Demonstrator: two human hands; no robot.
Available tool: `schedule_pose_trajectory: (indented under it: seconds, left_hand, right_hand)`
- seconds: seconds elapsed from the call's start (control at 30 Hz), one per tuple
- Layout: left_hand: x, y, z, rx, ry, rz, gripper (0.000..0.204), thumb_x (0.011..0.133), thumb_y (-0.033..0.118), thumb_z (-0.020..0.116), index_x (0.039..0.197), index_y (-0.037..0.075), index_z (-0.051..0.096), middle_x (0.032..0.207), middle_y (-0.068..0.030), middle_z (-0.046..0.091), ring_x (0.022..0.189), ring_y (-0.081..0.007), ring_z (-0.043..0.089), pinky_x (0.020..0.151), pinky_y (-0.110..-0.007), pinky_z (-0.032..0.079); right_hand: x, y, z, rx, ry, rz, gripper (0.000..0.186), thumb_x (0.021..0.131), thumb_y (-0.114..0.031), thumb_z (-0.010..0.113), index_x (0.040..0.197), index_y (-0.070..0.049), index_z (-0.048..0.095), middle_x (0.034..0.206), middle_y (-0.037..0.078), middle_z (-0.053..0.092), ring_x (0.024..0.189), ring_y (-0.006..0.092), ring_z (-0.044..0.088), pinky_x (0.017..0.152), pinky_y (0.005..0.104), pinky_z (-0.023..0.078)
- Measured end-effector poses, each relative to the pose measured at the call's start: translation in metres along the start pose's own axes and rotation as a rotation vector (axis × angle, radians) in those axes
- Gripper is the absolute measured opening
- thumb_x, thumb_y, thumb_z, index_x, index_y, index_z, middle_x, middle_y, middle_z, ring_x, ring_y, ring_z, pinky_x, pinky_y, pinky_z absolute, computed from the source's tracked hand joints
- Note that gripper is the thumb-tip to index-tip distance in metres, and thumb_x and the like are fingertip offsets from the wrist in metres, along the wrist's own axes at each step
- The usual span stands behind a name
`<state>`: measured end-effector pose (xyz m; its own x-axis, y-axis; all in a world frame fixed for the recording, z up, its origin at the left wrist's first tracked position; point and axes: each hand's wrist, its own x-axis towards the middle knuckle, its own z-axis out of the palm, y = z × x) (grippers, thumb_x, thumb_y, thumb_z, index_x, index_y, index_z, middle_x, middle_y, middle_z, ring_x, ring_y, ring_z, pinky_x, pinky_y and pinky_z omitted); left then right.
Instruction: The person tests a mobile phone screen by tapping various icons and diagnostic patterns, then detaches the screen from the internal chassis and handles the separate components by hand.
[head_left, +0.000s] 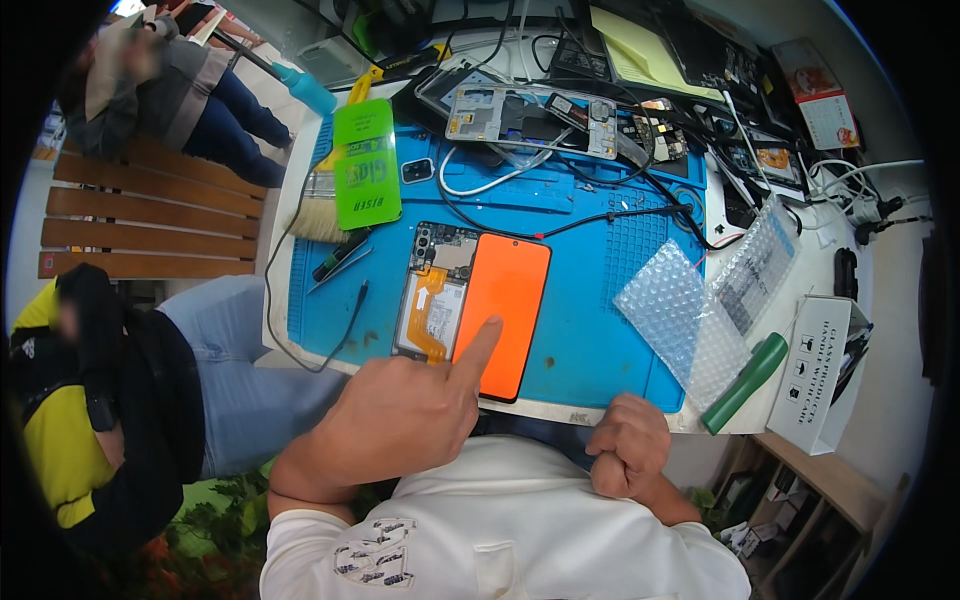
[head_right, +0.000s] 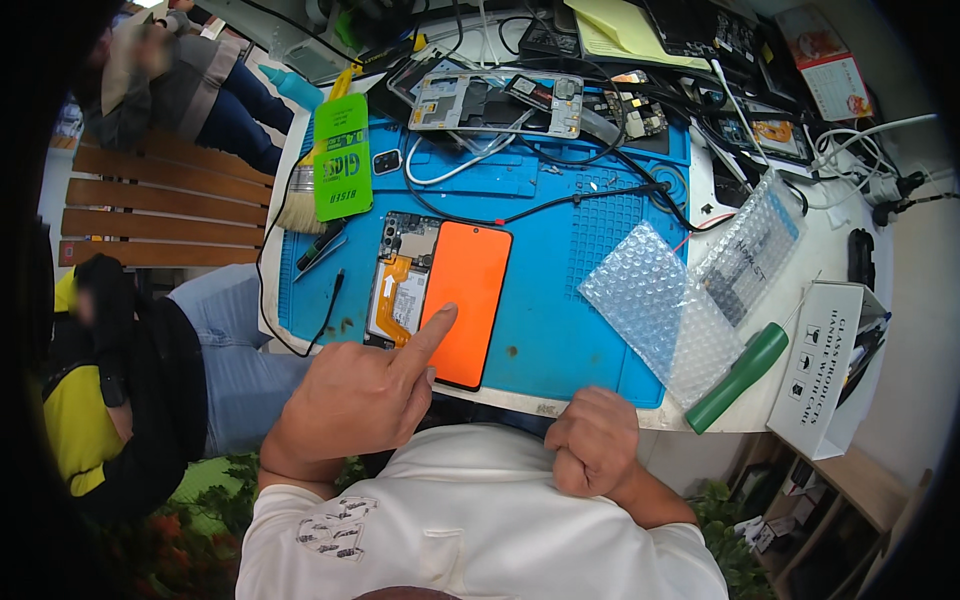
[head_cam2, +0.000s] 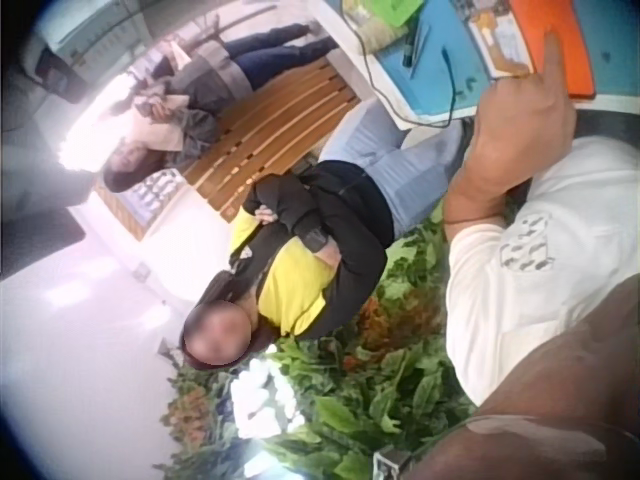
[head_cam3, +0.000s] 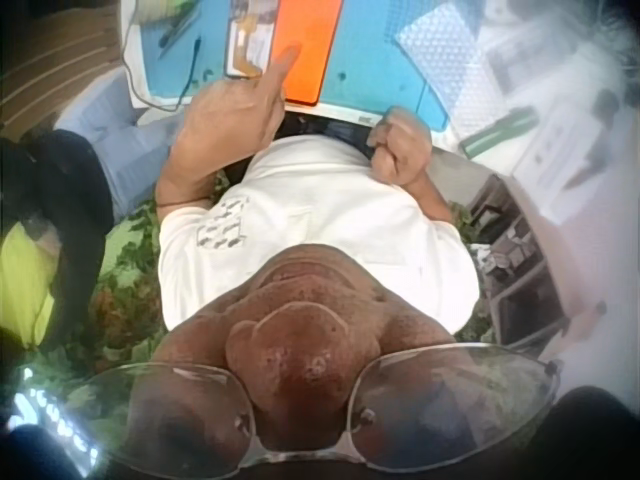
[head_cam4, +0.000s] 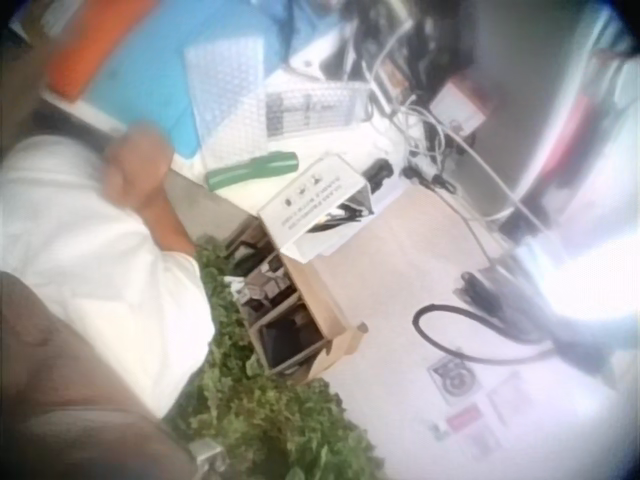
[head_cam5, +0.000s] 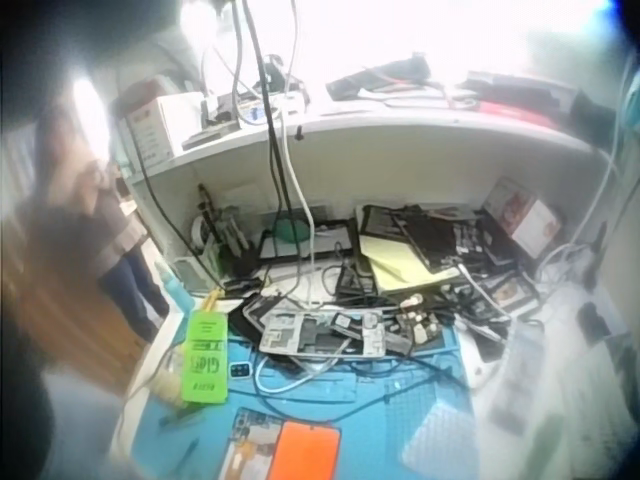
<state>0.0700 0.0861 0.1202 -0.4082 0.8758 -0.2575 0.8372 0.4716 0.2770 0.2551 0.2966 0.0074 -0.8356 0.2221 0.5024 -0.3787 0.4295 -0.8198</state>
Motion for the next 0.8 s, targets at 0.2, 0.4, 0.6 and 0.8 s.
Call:
schedule_pose_trajectory:
  seconds: [0.2,0.4,0.6,0.8]
  left_hand:
    - [-0.001,0.003,-0.008,-0.004,-0.034,-0.054,0.061,0.091,0.011,0.072,0.15,0.002,0.064,0.066,-0.01,0.069,0.052,-0.0295,0.067,0.052,-0.044,0.053]
    - [-0.009,-0.001,-0.004,-0.009,0.025,-0.074,0.055,0.089,0.008,0.072,0.145,0.003,0.069,0.071,-0.0089,0.072,0.058,-0.0288,0.07,0.056,-0.043,0.054]
    - [-0.008,0.004,-0.008,-0.022,0.032,-0.046,0.057,0.088,0.007,0.072,0.144,0.003,0.069,0.076,-0.0093,0.075,0.062,-0.0295,0.071,0.056,-0.044,0.055]
    - [-0.013,0.006,-0.001,-0.021,0.047,-0.037,0.059,0.088,0.008,0.072,0.146,0.003,0.067,0.073,-0.0103,0.072,0.062,-0.031,0.071,0.057,-0.045,0.056]
  right_hand:
    - [-0.001,0.003,0.0,0.026,0.007,-0.001,0.022,0.052,0.007,0.051,0.069,-0.006,0.058,0.062,0.006,0.051,0.05,0.0231,0.044,0.047,0.0365,0.03]
    - [-0.001,0.002,-0.001,0.04,0.005,0.009,0.023,0.053,0.007,0.049,0.069,-0.006,0.058,0.062,0.006,0.051,0.049,0.0233,0.044,0.047,0.0364,0.03]
    - [0.004,-0.001,-0.001,0.039,0.022,0.046,0.021,0.054,0.008,0.049,0.068,-0.005,0.058,0.062,0.007,0.053,0.049,0.0239,0.046,0.046,0.0366,0.032]
    - [0.004,-0.003,0.001,0.017,0.052,0.037,0.02,0.054,0.008,0.049,0.066,-0.005,0.057,0.062,0.007,0.054,0.049,0.0239,0.047,0.046,0.0369,0.033]
